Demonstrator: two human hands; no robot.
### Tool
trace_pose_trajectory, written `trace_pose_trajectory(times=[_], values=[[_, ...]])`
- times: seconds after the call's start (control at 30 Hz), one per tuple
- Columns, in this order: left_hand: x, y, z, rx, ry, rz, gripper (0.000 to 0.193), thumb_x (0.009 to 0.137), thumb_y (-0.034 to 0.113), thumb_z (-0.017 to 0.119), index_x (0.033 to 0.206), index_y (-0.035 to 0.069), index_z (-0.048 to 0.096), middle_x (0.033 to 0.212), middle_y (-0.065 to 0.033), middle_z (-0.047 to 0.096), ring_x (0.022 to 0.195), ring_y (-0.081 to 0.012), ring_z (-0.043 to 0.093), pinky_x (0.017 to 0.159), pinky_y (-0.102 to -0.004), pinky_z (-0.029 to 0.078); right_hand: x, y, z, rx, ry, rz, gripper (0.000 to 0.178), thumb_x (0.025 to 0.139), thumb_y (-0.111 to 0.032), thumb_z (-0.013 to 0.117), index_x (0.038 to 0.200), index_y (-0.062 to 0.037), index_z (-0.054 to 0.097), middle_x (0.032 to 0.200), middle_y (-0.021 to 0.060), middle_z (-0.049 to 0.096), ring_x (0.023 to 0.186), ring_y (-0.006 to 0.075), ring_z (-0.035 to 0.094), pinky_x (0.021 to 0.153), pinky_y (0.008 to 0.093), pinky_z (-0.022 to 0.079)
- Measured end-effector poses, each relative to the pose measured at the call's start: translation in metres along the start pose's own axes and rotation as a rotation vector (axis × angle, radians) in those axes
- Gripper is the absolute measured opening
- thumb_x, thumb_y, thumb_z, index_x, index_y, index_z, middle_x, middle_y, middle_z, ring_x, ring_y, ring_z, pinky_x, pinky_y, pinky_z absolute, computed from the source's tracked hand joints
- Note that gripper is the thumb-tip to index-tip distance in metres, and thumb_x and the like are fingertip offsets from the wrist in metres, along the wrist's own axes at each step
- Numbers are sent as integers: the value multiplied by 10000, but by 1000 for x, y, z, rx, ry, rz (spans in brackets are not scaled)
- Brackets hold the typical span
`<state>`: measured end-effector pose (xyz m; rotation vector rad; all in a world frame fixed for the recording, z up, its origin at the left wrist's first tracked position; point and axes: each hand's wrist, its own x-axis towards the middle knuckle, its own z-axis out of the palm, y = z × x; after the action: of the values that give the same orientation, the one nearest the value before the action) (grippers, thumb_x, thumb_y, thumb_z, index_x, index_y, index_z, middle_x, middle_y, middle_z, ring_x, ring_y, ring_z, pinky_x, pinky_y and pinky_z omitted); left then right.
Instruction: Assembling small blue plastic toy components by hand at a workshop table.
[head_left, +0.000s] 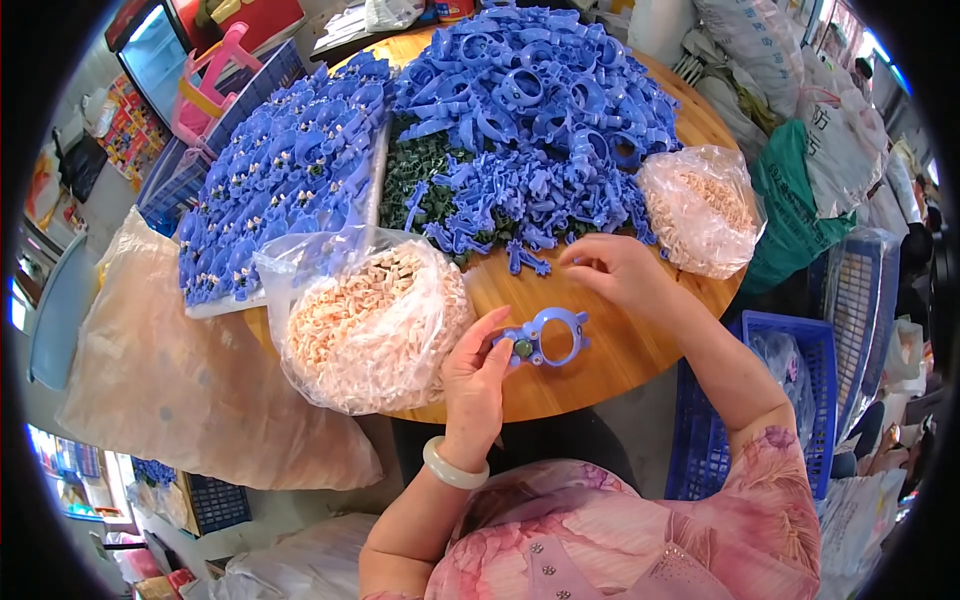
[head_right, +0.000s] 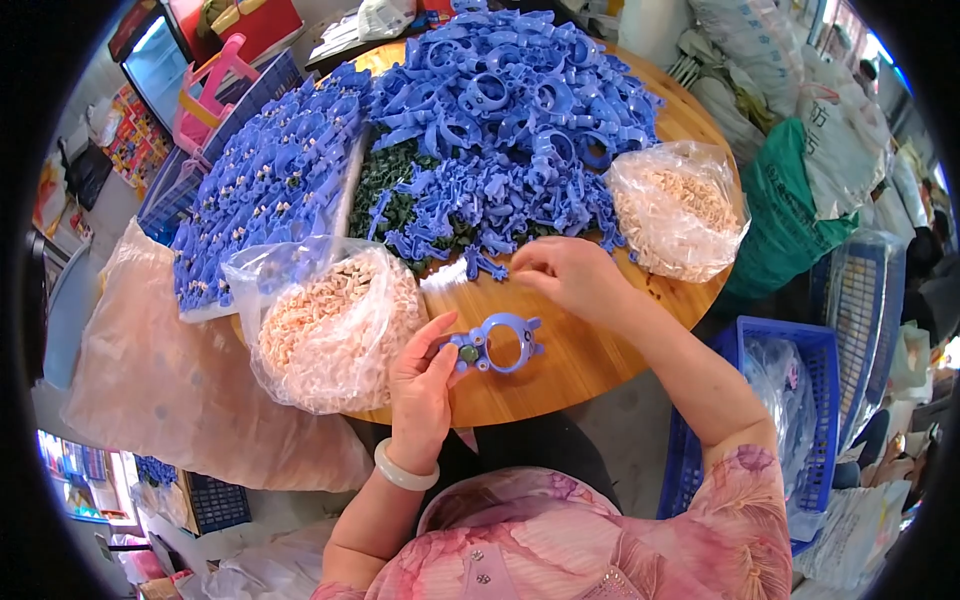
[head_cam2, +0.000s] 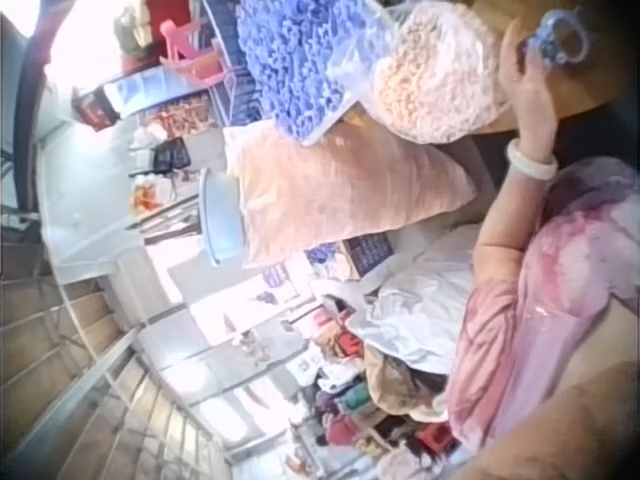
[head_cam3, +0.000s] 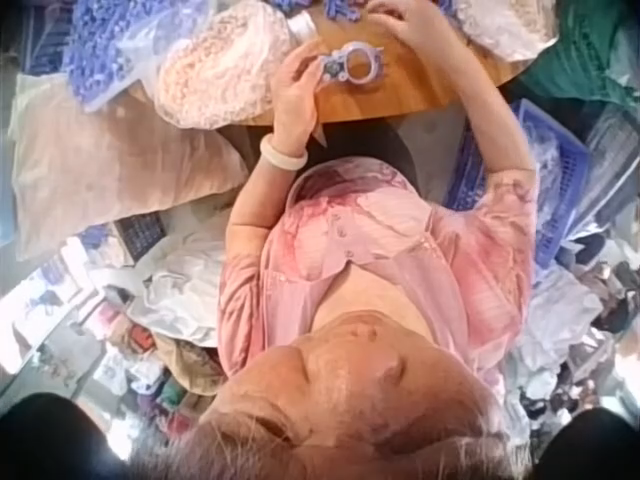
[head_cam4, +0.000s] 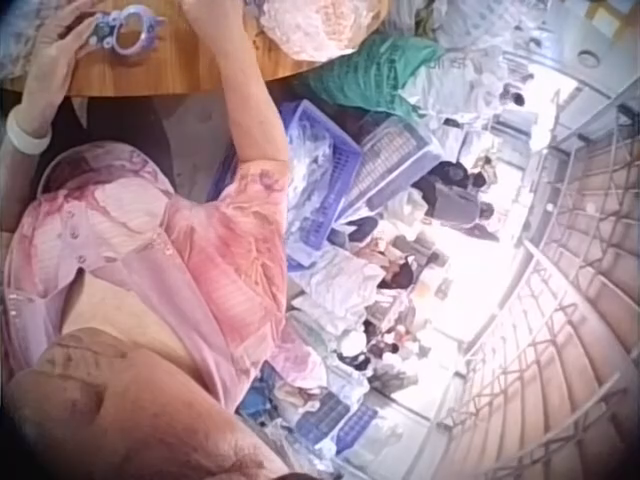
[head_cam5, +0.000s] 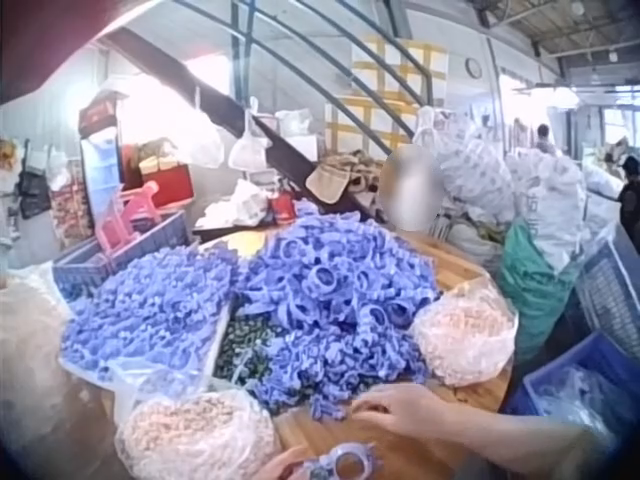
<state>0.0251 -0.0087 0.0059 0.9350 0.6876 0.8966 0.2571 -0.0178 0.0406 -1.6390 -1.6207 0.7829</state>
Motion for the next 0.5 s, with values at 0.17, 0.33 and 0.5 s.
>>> trace_pose_trajectory(times=[0.17,0.33,0.5], values=[[0,-2,-3,-15,18,11,326,916,10,509,1241,18,532,1021,-35,588,886,-85,570,795,-232,498,27,8,22,-553,99,-330,174,794,-188,683,875,-47,623,860,86,580,741,261,606,630,331,487],[2,0,-2,-98,0,-29,324,919,14,507,1242,9,525,1025,-44,585,903,-96,575,788,-233,504,26,19,18,-588,122,-390,127,816,-141,653,889,-43,620,856,81,582,744,244,607,646,331,489],[2,3,-2,-113,2,-31,327,922,18,505,1249,8,518,1027,-43,583,903,-98,579,799,-238,507,1,-3,1,-80,106,-124,195,832,-5,594,1014,-52,645,860,42,605,724,127,549,650,237,450]])
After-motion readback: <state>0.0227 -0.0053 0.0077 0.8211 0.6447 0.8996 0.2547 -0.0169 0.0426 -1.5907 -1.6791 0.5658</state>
